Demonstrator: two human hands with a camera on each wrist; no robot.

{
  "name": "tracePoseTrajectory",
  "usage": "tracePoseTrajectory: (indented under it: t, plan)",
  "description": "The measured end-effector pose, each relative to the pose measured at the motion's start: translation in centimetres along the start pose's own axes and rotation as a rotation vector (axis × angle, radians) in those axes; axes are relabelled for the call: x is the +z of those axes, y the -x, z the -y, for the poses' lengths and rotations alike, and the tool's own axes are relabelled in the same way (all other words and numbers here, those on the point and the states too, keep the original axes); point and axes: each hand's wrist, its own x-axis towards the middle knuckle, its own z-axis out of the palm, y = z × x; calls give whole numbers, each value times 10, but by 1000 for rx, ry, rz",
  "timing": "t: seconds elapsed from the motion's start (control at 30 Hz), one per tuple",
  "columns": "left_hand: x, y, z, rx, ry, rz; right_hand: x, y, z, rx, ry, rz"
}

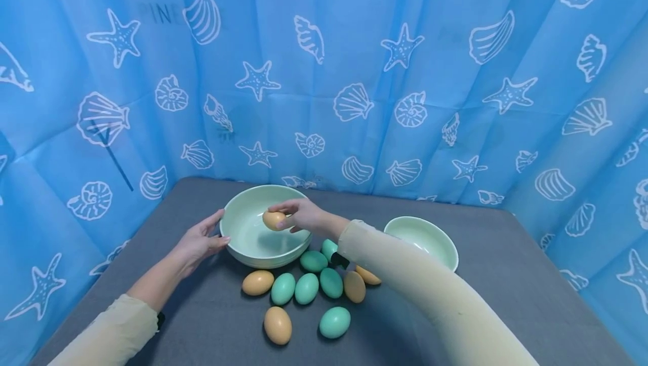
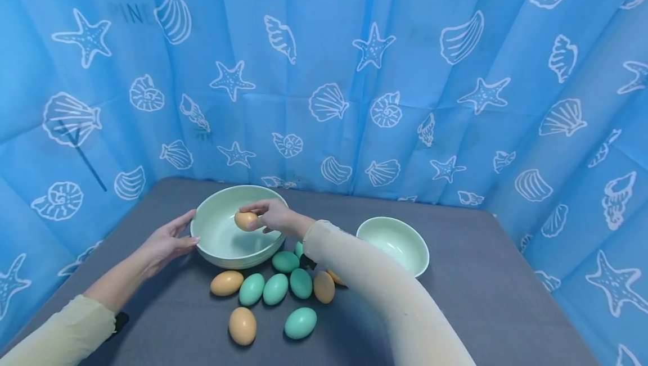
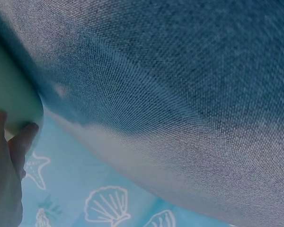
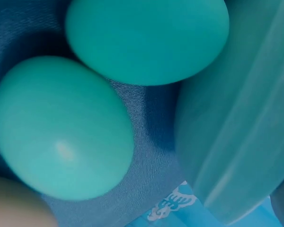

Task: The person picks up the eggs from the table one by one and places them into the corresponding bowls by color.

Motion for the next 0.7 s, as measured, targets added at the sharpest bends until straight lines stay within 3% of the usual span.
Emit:
tracePoseTrajectory:
  t: [0.27, 0.7]
  plan:
    - [0, 1, -1, 1, 4, 9, 4, -11, -3, 36, -53, 7]
    - [-1, 1, -1, 1, 6, 16, 5, -25, -5, 146, 27, 54]
